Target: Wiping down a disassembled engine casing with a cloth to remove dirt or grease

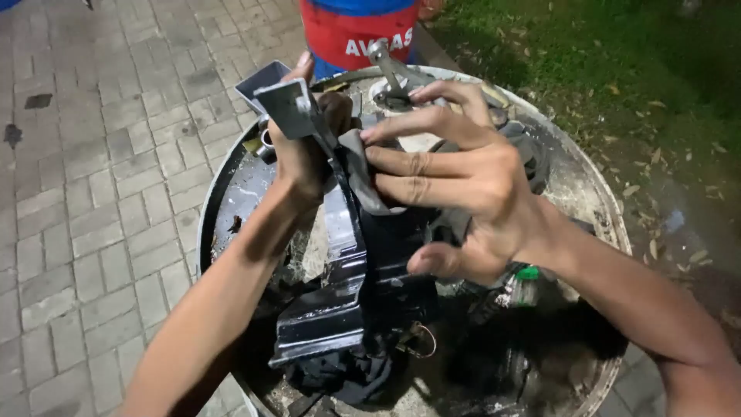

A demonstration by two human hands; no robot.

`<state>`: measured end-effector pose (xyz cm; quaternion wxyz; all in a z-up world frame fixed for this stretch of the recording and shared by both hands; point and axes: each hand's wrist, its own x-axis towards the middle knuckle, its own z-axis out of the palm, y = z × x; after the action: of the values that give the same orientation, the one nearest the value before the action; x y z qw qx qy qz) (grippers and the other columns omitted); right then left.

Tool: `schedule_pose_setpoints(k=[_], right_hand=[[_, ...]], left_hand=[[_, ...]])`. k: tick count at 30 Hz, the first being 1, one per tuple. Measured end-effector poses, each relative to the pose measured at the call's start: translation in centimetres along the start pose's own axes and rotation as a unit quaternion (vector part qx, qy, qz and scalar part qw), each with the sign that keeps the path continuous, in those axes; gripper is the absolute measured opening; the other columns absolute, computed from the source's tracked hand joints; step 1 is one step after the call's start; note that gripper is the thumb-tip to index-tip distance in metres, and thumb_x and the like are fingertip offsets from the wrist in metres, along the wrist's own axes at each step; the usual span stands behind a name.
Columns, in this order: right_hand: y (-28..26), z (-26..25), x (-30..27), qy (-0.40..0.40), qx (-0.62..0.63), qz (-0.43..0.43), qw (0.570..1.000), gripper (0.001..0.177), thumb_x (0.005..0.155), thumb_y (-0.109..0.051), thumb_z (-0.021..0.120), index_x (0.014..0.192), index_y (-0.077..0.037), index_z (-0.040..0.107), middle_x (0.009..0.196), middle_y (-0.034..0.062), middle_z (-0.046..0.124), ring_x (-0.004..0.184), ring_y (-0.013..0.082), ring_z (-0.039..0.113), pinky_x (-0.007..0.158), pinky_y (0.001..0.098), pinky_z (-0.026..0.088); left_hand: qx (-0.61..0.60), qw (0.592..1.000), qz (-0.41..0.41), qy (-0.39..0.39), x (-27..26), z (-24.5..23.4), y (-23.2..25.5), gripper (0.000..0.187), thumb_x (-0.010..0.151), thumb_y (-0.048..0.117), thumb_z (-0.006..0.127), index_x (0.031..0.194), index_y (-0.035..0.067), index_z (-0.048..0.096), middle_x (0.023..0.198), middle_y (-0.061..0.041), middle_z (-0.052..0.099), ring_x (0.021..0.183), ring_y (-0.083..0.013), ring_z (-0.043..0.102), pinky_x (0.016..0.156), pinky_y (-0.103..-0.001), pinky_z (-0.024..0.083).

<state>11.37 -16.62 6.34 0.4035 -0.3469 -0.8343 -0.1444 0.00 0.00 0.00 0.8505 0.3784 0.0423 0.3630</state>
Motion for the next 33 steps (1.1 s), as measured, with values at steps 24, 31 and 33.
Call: schedule_pose_setpoints(k=[24,31,33], right_hand=[[3.0,-2.3,-2.7,0.117,0.129,0.399,0.9,0.04,0.113,-0.045,0.041,0.096,-0.01,0.049,0.086,0.0,0.051,0.077,0.0117,0.051,0.065,0.0219,0.042],[6.5,-2.3,-3.2,0.031,0.08,0.408,0.909,0.012,0.111,-0.012,0.047,0.109,-0.003,0.055,0.109,0.0114,0.061,0.095,0.0213,0.063,0.082,0.0338,0.056],[7.9,-2.1,-3.5,-0.073,0.142,0.487,0.859,0.021,0.106,-0.026,0.045,0.111,-0.011,0.059,0.113,0.0091,0.065,0.107,0.0248,0.064,0.096,0.049,0.05]], left_hand=[[0.035,0.997,0.039,-0.05,-2.2,3.5,2.3,0.064,0.093,0.042,0.044,0.04,0.007,0.038,0.043,-0.009,0.033,0.037,-0.0214,0.036,0.041,-0.031,0.024],[0.037,0.991,0.11,-0.067,-2.5,4.2,3.9,0.056,0.09,0.045,0.051,0.043,0.015,0.046,0.041,0.001,0.043,0.034,-0.013,0.044,0.036,-0.028,0.036],[0.121,0.975,0.183,0.034,-3.8,6.9,5.0,0.052,0.085,0.049,0.054,0.047,0.016,0.042,0.042,0.0,0.037,0.033,-0.0112,0.039,0.036,-0.027,0.042]])
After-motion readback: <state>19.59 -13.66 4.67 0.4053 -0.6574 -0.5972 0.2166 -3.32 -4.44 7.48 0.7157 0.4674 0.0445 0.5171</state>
